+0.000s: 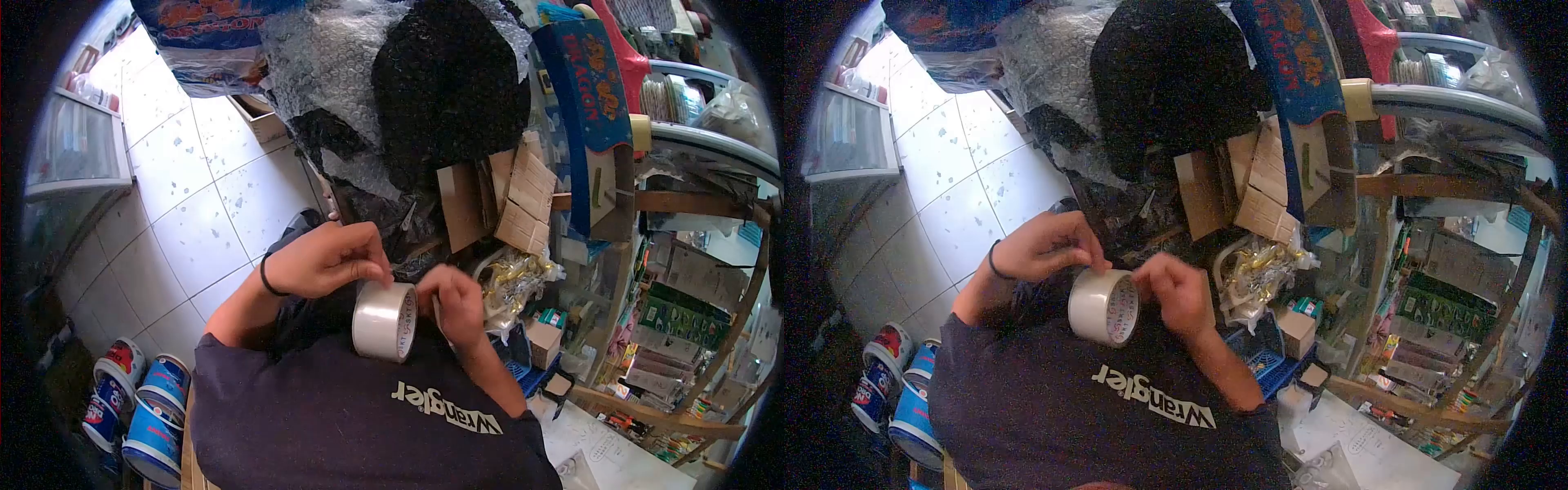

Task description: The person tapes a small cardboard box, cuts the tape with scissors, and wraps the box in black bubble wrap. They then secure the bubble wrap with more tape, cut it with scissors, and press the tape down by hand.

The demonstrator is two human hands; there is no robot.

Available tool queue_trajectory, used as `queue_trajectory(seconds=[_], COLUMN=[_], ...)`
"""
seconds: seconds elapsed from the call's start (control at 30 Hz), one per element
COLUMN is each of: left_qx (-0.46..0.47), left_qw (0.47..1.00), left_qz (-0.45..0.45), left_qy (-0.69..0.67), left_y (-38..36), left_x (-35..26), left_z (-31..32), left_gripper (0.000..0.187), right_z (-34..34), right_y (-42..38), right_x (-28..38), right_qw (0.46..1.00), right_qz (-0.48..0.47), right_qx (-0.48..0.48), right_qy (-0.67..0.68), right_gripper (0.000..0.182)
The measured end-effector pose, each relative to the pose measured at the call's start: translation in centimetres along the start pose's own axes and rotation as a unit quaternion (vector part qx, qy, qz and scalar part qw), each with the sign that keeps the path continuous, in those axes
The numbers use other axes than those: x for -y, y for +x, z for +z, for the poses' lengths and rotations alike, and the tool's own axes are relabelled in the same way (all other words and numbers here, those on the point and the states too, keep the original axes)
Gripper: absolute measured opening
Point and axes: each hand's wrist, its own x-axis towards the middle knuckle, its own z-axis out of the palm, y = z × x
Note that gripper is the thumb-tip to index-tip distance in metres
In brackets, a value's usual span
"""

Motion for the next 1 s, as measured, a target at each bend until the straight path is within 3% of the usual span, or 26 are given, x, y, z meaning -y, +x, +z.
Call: queue_trajectory(seconds=[0.1, 0.2, 0.3, 0.33, 0.5, 0.63, 0.87, 0.93, 1.0], left_qx=[-0.005, -0.021, -0.033, -0.031, -0.007, -0.018, 0.049, 0.061, 0.054], left_qw=[1.0, 1.0, 0.999, 0.999, 0.997, 1.0, 0.998, 0.996, 0.996], left_qz=[0.02, 0.003, 0.028, 0.021, 0.009, -0.002, -0.026, -0.049, -0.073], left_qy=[-0.006, 0.007, 0.006, 0.023, 0.071, -0.007, 0.043, 0.035, 0.012], left_y=[-0.3, -0.4, -0.6, -0.6, -0.1, 1.3, 3.4, 3.5, 3.8], left_x=[-1.0, -1.8, -2.1, -2.4, -3.4, -4.2, -3.7, -3.7, -3.5], left_z=[-0.1, 0.0, 0.3, 0.3, -0.4, -0.3, -1.2, -1.4, -1.3], left_gripper=[0.013, 0.012, 0.011, 0.011, 0.011, 0.011, 0.011, 0.012, 0.013], right_z=[-0.5, -0.3, 0.8, 1.2, 1.4, 0.2, -1.5, -0.7, -1.9], right_y=[3.8, 6.2, 7.2, 7.1, 7.5, 7.8, 7.8, 7.2, 6.9], right_x=[-3.3, -7.5, -8.4, -8.6, -8.2, -10.6, -11.6, -7.5, -8.2], right_qw=[0.979, 0.915, 0.851, 0.84, 0.797, 0.78, 0.815, 0.818, 0.828], right_qz=[0.125, 0.043, 0.147, 0.125, 0.14, 0.161, 0.175, 0.226, 0.204], right_qx=[-0.127, -0.136, -0.075, -0.085, -0.055, -0.024, -0.071, -0.122, -0.094], right_qy=[-0.098, -0.377, -0.498, -0.522, -0.585, -0.605, -0.547, -0.514, -0.514], right_gripper=[0.031, 0.031, 0.037, 0.039, 0.038, 0.041, 0.049, 0.051, 0.051])
